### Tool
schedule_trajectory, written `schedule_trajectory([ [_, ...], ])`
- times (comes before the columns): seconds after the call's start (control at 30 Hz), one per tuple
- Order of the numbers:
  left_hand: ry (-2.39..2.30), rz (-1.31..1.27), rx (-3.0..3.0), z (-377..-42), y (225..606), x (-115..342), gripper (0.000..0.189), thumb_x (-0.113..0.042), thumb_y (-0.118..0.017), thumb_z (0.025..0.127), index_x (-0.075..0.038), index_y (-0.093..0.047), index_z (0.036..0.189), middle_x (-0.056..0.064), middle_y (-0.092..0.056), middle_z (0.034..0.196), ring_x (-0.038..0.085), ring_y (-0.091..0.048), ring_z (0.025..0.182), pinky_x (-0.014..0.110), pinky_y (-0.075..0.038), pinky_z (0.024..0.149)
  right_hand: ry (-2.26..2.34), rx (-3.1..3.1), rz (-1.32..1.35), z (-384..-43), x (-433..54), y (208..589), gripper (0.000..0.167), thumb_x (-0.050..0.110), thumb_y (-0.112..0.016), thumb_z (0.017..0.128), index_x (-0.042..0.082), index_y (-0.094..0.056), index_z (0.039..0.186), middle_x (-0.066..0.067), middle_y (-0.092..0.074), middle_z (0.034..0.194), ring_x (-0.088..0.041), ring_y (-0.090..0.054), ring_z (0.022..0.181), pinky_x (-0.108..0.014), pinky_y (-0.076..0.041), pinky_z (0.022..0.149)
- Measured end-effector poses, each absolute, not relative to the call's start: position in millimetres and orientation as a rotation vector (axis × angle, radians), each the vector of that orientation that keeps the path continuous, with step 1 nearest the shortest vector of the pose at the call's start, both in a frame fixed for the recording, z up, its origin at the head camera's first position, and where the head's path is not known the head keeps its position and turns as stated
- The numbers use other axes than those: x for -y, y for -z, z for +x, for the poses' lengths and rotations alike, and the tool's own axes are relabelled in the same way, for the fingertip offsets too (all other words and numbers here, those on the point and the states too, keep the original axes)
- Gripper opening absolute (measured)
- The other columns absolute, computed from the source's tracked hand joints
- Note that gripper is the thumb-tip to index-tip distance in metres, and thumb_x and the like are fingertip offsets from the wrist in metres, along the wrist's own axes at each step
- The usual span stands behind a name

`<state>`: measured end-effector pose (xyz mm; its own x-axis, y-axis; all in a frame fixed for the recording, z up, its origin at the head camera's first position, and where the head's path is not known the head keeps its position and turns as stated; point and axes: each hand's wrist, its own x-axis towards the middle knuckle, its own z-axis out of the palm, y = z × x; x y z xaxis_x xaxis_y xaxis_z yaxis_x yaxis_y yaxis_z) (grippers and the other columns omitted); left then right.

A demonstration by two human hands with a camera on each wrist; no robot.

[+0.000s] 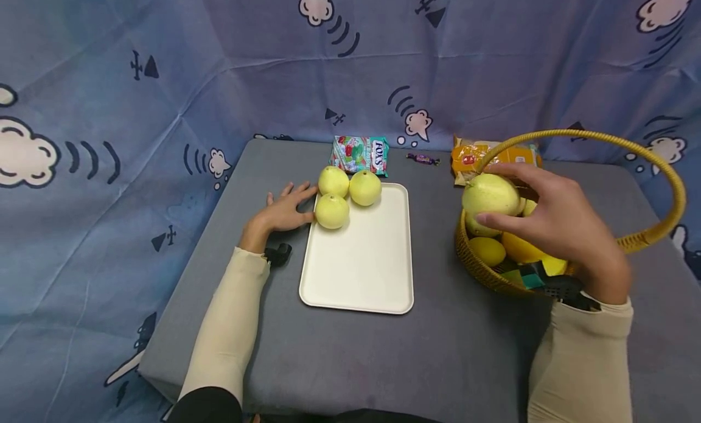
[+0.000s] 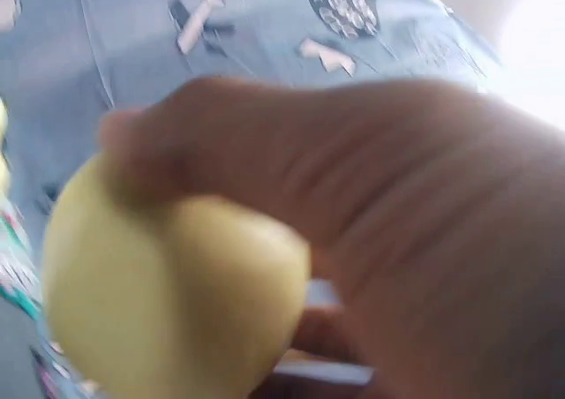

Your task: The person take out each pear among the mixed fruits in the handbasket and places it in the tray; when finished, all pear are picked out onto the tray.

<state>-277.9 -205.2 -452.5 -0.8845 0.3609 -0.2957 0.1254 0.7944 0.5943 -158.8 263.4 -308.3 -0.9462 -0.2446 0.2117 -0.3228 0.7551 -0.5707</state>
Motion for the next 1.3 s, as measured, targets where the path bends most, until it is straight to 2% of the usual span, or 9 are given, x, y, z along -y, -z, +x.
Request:
schedule_trajectory([
  [0.13,-0.802,0.367,-2.595,-278.0,453.0,205.6,0.081,-0.040,-0.063,0.105,-0.026,-0.028,0.176,0.007,-0.012,0.186,0.038,0.008,0.172,0.076,0.020,0.126,-1.136,2.712,0.606,-167.0,-230.4,319.8,0.073,0.016,-0.099,0.082,0.020,-0.068,0.148,-0.007,-0.071,0.140,-0.012,-0.064,0.104,-0.003,-0.047,0.089],
  [0.23,-0.791,0.366,-2.601,-277.4,453.2,205.3,0.081,-0.042,-0.063,0.105,-0.026,-0.028,0.176,0.006,-0.012,0.186,0.038,0.008,0.172,0.076,0.019,0.127,-1.221,2.695,0.687,-178.5,-207.6,334.8,0.071,0.017,-0.099,0.082,0.015,-0.067,0.146,-0.004,-0.071,0.138,-0.013,-0.068,0.110,-0.004,-0.049,0.097],
  [0.37,-0.788,0.367,-2.604,-276.4,452.8,203.8,0.082,-0.042,-0.064,0.105,-0.024,-0.028,0.176,0.007,-0.012,0.186,0.038,0.007,0.172,0.077,0.019,0.126,-1.313,2.698,0.762,-192.7,-182.5,359.9,0.073,0.018,-0.096,0.086,0.011,-0.062,0.150,-0.006,-0.067,0.145,-0.023,-0.069,0.122,-0.027,-0.056,0.110],
  [0.47,-0.791,0.366,-2.607,-276.2,452.8,203.2,0.081,-0.042,-0.064,0.105,-0.024,-0.028,0.176,0.007,-0.013,0.186,0.039,0.007,0.172,0.077,0.019,0.126,-1.406,2.678,0.787,-200.7,-165.8,379.4,0.074,0.019,-0.094,0.088,0.010,-0.060,0.153,-0.010,-0.065,0.150,-0.030,-0.068,0.128,-0.047,-0.057,0.113],
  [0.53,-0.790,0.368,-2.609,-276.7,452.7,203.1,0.081,-0.042,-0.064,0.105,-0.024,-0.029,0.176,0.007,-0.013,0.186,0.039,0.007,0.172,0.077,0.019,0.126,-1.466,2.663,0.788,-204.7,-155.7,392.3,0.073,0.020,-0.093,0.089,0.011,-0.060,0.154,-0.011,-0.064,0.152,-0.032,-0.067,0.130,-0.052,-0.056,0.113],
  [0.73,-0.775,0.375,-2.612,-276.9,452.9,203.8,0.080,-0.042,-0.062,0.106,-0.025,-0.028,0.176,0.008,-0.013,0.186,0.040,0.006,0.172,0.078,0.018,0.126,-1.535,2.650,0.798,-213.4,-133.4,430.5,0.069,0.020,-0.093,0.090,0.011,-0.063,0.152,-0.010,-0.064,0.154,-0.031,-0.066,0.133,-0.051,-0.057,0.113],
  [0.9,-0.771,0.370,-2.611,-276.5,452.6,204.7,0.080,-0.042,-0.062,0.106,-0.025,-0.028,0.176,0.008,-0.013,0.186,0.040,0.006,0.172,0.078,0.017,0.126,-1.590,2.654,0.767,-219.8,-123.3,455.2,0.069,0.016,-0.093,0.090,0.007,-0.063,0.152,-0.014,-0.064,0.154,-0.034,-0.066,0.138,-0.047,-0.058,0.111],
  [1.07,-0.759,0.384,-2.616,-277.8,454.2,204.5,0.080,-0.042,-0.062,0.105,-0.026,-0.028,0.176,0.007,-0.013,0.186,0.040,0.005,0.172,0.079,0.017,0.126,-1.619,2.644,0.678,-223.3,-118.8,464.6,0.069,0.010,-0.094,0.088,0.005,-0.064,0.149,-0.017,-0.063,0.151,-0.036,-0.064,0.139,-0.044,-0.059,0.109],
  [1.3,-0.771,0.378,-2.611,-279.1,456.0,206.7,0.080,-0.041,-0.062,0.105,-0.027,-0.029,0.176,0.006,-0.013,0.186,0.038,0.006,0.172,0.078,0.018,0.126,-1.560,2.614,0.626,-230.0,-110.9,465.3,0.066,0.012,-0.092,0.090,0.006,-0.065,0.150,-0.017,-0.065,0.150,-0.037,-0.067,0.136,-0.046,-0.061,0.107],
])
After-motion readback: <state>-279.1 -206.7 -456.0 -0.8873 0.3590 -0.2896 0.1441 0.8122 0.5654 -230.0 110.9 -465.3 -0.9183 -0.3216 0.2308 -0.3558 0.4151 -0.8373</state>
